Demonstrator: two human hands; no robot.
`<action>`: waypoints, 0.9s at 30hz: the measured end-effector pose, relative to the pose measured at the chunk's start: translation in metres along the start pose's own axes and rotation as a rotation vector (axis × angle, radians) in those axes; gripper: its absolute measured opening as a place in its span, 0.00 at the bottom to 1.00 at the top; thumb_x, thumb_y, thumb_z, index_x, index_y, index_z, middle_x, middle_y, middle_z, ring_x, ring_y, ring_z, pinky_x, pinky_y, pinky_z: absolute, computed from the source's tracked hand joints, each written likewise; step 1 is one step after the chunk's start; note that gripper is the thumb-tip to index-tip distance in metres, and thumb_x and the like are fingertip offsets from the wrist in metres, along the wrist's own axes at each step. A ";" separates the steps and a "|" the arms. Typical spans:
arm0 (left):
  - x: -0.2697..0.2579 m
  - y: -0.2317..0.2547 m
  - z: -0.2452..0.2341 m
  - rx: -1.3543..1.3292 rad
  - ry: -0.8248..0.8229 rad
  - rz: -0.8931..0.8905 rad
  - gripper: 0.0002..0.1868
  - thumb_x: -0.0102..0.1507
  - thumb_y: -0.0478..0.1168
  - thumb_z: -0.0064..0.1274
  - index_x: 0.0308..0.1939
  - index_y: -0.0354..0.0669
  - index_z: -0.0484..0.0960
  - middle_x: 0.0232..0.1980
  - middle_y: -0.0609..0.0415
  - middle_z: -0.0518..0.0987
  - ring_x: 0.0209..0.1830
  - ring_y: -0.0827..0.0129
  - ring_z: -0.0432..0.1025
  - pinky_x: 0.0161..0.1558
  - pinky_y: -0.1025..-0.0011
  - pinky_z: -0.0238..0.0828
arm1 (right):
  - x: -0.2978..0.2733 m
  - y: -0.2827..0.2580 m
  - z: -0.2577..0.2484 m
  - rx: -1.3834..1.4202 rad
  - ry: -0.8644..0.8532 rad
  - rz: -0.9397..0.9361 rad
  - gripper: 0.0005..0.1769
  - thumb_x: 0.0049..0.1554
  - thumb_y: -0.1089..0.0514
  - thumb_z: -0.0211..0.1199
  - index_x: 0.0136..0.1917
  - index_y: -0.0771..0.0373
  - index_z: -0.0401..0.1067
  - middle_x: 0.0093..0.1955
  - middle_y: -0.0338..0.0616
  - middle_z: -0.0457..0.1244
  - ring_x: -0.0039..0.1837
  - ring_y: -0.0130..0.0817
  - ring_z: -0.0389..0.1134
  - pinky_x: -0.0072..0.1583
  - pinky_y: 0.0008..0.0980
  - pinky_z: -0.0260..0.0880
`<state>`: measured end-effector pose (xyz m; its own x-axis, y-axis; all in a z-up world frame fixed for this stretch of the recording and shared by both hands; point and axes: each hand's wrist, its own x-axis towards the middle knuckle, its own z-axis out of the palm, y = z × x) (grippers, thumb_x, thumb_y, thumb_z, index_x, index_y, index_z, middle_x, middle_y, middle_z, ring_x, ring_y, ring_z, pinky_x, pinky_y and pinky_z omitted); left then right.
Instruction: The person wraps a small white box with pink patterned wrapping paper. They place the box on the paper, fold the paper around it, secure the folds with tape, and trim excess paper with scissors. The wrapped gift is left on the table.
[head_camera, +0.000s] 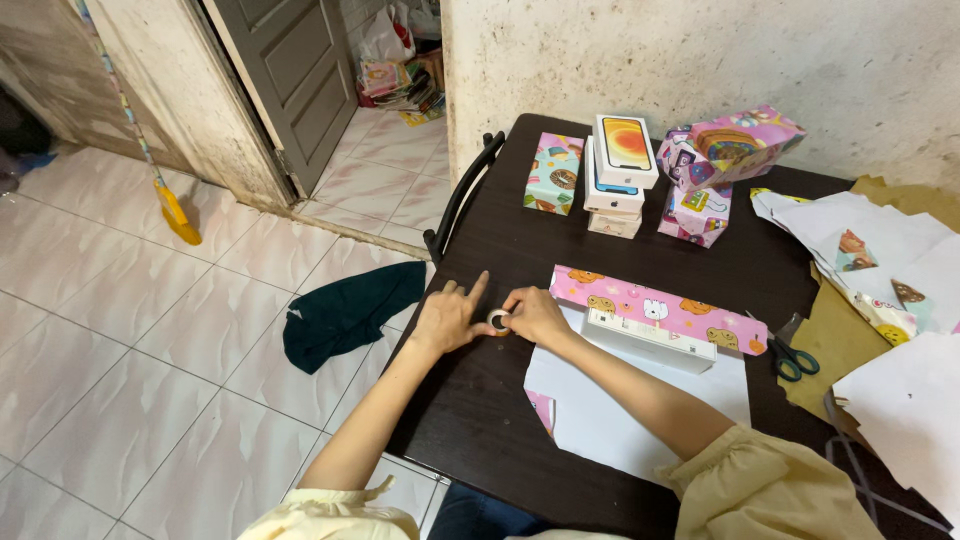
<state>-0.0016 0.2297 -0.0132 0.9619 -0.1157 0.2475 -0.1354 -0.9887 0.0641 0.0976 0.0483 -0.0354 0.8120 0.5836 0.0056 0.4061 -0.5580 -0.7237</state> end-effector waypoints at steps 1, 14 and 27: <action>-0.003 0.000 -0.001 -0.041 0.050 0.007 0.58 0.51 0.69 0.62 0.75 0.38 0.62 0.41 0.43 0.81 0.49 0.52 0.74 0.44 0.59 0.75 | -0.001 0.000 -0.001 0.011 -0.010 0.011 0.09 0.46 0.61 0.69 0.42 0.66 0.79 0.34 0.47 0.73 0.35 0.32 0.75 0.42 0.31 0.75; -0.017 0.015 0.008 -0.350 0.136 -0.084 0.51 0.53 0.49 0.69 0.75 0.38 0.61 0.57 0.44 0.76 0.59 0.50 0.69 0.58 0.55 0.69 | -0.038 -0.026 -0.031 0.224 -0.103 0.022 0.19 0.55 0.51 0.70 0.54 0.66 0.73 0.39 0.47 0.72 0.39 0.30 0.74 0.42 0.33 0.75; -0.063 0.144 -0.027 -0.415 -0.020 0.692 0.28 0.42 0.38 0.71 0.46 0.37 0.83 0.59 0.39 0.77 0.66 0.46 0.68 0.65 0.46 0.56 | -0.253 0.024 -0.161 -0.175 -0.157 -0.099 0.21 0.48 0.55 0.75 0.55 0.54 0.77 0.60 0.37 0.70 0.66 0.33 0.71 0.67 0.34 0.70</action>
<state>-0.0875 0.0976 0.0066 0.6313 -0.6946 0.3451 -0.7753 -0.5766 0.2576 -0.0302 -0.2074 0.0568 0.6953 0.7172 -0.0467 0.5576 -0.5793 -0.5945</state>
